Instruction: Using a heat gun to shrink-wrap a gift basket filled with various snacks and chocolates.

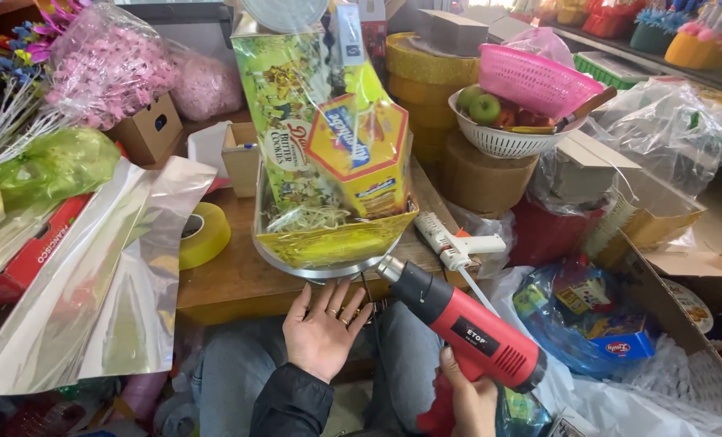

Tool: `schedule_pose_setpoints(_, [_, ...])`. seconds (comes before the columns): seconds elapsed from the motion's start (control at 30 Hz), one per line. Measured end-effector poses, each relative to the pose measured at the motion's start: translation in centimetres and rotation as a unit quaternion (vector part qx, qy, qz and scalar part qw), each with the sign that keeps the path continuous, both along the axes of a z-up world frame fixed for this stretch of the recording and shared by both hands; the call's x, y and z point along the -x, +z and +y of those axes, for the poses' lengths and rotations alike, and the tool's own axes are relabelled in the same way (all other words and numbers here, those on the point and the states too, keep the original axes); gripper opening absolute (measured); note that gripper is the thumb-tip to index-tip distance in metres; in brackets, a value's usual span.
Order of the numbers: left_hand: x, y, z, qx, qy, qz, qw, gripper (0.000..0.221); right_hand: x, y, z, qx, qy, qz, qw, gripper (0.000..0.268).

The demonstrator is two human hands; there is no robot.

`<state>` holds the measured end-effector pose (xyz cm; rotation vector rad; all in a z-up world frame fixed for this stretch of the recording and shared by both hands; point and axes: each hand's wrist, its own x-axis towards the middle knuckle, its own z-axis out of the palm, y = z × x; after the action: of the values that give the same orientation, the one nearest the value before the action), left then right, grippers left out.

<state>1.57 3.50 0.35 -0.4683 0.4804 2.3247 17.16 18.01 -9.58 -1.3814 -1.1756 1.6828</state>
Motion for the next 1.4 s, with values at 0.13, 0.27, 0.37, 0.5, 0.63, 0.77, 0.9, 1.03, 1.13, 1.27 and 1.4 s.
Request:
schedule_pose_setpoints(0.13, [0.1,-0.5,0.3,-0.003,-0.005,-0.004,1.0,0.069,0.8,-0.5,-0.5,0.05,-0.005,0.08,0.996,0.031])
schedule_pose_setpoints(0.27, [0.5,-1.3,0.5,0.001,-0.006,0.002,1.0,0.058,1.0,-0.1,-0.9,0.064,0.017,0.056,0.996,0.034])
schedule_pose_setpoints(0.37, [0.4,-1.2,0.6,0.0,-0.006,0.003,1.0,0.056,1.1,0.5,-0.9,0.074,0.015,0.067,0.995,0.034])
schedule_pose_setpoints(0.5, [0.8,-1.9,0.7,-0.009,-0.008,0.002,1.0,0.053,1.3,-2.5,-0.1,0.066,0.015,0.087,0.994,0.036])
schedule_pose_setpoints(0.63, [-0.1,-0.2,0.5,0.002,-0.006,-0.005,1.0,0.062,1.4,1.6,-1.2,0.098,-0.006,0.073,0.993,0.04])
schedule_pose_setpoints(0.77, [-0.1,0.1,0.6,0.001,-0.002,-0.005,1.0,0.063,1.4,2.4,-1.5,0.068,-0.008,0.081,0.994,0.036])
schedule_pose_setpoints(0.9, [-0.5,0.8,0.4,0.006,0.001,-0.015,1.0,0.066,1.4,2.0,-1.2,0.041,-0.024,0.089,0.995,0.037])
schedule_pose_setpoints(1.03, [-0.5,0.7,0.3,0.0,-0.002,-0.002,1.0,0.066,0.7,3.2,-0.8,-0.012,-0.029,0.1,0.995,0.033])
schedule_pose_setpoints(1.13, [-0.5,1.0,0.2,0.009,-0.012,0.005,1.0,0.063,0.3,3.9,0.4,-0.046,-0.039,0.023,0.998,0.032])
schedule_pose_setpoints(1.27, [-0.5,0.8,0.2,0.007,-0.012,0.003,1.0,0.062,-0.1,4.0,2.2,-0.073,-0.075,0.048,0.993,0.03])
schedule_pose_setpoints(1.4, [-0.8,1.5,0.0,0.012,-0.009,0.003,1.0,0.073,-0.3,3.6,4.0,-0.121,-0.107,0.098,0.982,0.031])
